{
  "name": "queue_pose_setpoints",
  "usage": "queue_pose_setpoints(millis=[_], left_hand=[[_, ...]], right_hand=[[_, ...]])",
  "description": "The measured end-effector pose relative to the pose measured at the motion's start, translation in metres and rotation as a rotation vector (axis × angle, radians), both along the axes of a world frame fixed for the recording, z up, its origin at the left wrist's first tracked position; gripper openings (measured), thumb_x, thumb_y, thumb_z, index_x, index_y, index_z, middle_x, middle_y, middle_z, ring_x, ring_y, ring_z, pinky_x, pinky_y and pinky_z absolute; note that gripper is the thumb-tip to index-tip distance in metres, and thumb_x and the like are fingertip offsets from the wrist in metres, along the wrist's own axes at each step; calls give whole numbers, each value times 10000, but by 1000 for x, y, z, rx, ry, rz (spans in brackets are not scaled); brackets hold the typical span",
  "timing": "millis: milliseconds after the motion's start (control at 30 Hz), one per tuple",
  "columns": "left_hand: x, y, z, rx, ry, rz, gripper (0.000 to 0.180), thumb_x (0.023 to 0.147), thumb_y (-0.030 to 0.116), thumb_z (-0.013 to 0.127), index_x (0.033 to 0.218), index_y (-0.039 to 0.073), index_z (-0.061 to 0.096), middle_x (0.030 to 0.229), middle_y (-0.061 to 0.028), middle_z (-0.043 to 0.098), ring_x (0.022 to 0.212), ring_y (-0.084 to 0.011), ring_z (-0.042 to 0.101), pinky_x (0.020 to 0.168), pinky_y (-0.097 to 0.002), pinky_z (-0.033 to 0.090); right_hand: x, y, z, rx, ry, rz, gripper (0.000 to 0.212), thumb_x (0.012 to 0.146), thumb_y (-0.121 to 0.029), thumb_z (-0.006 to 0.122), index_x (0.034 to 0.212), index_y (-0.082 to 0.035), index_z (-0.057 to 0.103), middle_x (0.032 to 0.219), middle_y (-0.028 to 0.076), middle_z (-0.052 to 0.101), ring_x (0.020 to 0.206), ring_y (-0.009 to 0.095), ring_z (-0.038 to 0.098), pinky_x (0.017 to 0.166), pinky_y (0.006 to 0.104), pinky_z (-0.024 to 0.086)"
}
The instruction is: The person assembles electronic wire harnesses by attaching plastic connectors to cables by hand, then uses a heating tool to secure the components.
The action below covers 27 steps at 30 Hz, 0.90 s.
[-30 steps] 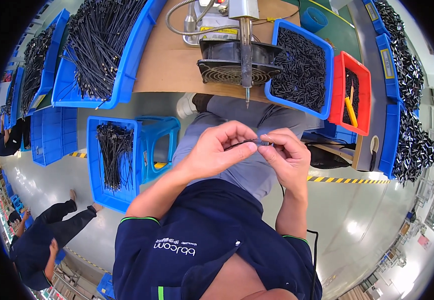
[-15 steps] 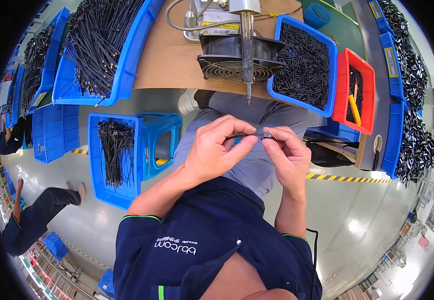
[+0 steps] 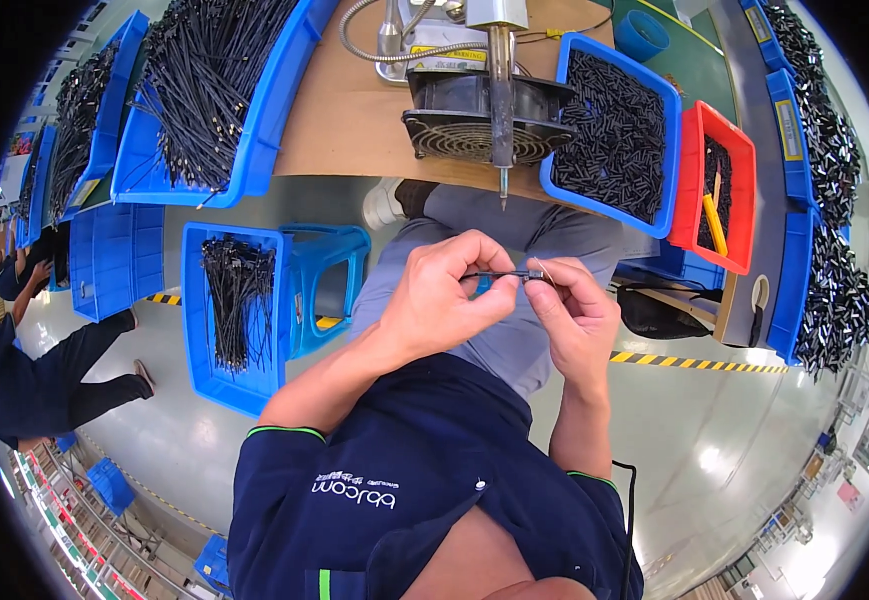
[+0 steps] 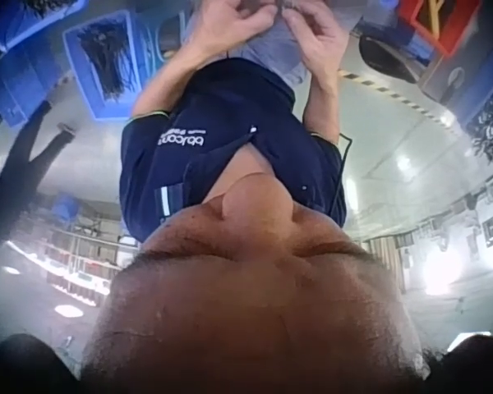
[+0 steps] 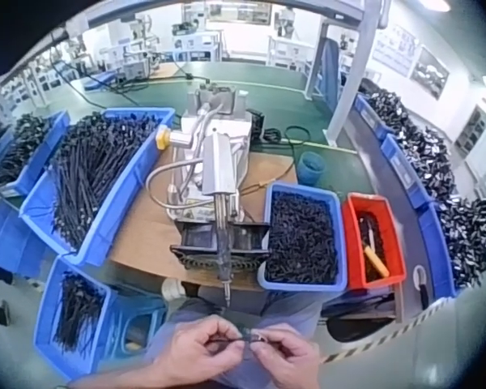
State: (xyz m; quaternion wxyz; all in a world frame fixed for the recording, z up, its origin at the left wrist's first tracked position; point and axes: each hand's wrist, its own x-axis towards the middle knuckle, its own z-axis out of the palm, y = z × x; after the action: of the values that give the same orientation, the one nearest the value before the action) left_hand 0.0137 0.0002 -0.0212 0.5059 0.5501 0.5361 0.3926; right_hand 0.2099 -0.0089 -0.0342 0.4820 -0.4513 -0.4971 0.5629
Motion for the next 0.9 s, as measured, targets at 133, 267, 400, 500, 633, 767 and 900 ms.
queue_pose_setpoints(millis=[133,267,400,500,633,767,900], left_hand=[[-4,5,-2,-86,-88,-25,163,853,107,784,902,14,659,713,8,604,564,-25,424,488,-261,337],[-15,-2,-5,-179,-233,-20,129,885,91,764,910,29,653,730,37,601,601,-10,445,508,-243,362],[-11,-3,-15,-70,-259,2,187,840,140,786,933,25,672,781,-30,681,721,-68,582,630,-280,503],[-12,-2,-9,-14,-187,-23,208,833,167,789,897,16,661,766,-67,696,696,-92,607,614,-320,511],[-28,-12,14,33,-20,47,197,813,144,775,881,7,650,752,-96,680,653,-177,633,595,-348,512],[-44,-13,23,154,97,111,193,796,128,767,868,12,631,746,-120,670,648,-263,653,581,-387,506],[-52,-5,30,236,145,98,188,786,118,756,858,13,618,770,-144,682,692,-323,684,602,-418,524]], right_hand=[[-4,3,-3,21,-1,7,235,940,46,750,1175,50,747,1052,51,681,807,38,552,670,182,436],[-13,5,0,38,-35,39,224,944,40,740,1168,40,751,1052,60,686,825,58,581,679,196,457],[-13,3,-1,75,-148,43,221,946,67,703,1158,27,745,1086,79,676,909,110,608,745,214,473],[-9,-5,-8,-21,-79,26,293,951,67,682,1242,30,694,1135,65,659,1017,127,626,882,253,510],[-8,-8,-19,-98,124,10,285,1054,-113,625,1319,-9,636,1044,23,652,686,-3,450,579,159,316],[-14,1,-18,-76,-1,-77,162,1084,-126,595,1198,-29,657,892,-3,632,608,-14,385,515,168,261],[-11,0,-12,-44,-66,-71,151,1102,-129,574,1180,-27,652,896,13,641,590,-14,375,501,161,256]])
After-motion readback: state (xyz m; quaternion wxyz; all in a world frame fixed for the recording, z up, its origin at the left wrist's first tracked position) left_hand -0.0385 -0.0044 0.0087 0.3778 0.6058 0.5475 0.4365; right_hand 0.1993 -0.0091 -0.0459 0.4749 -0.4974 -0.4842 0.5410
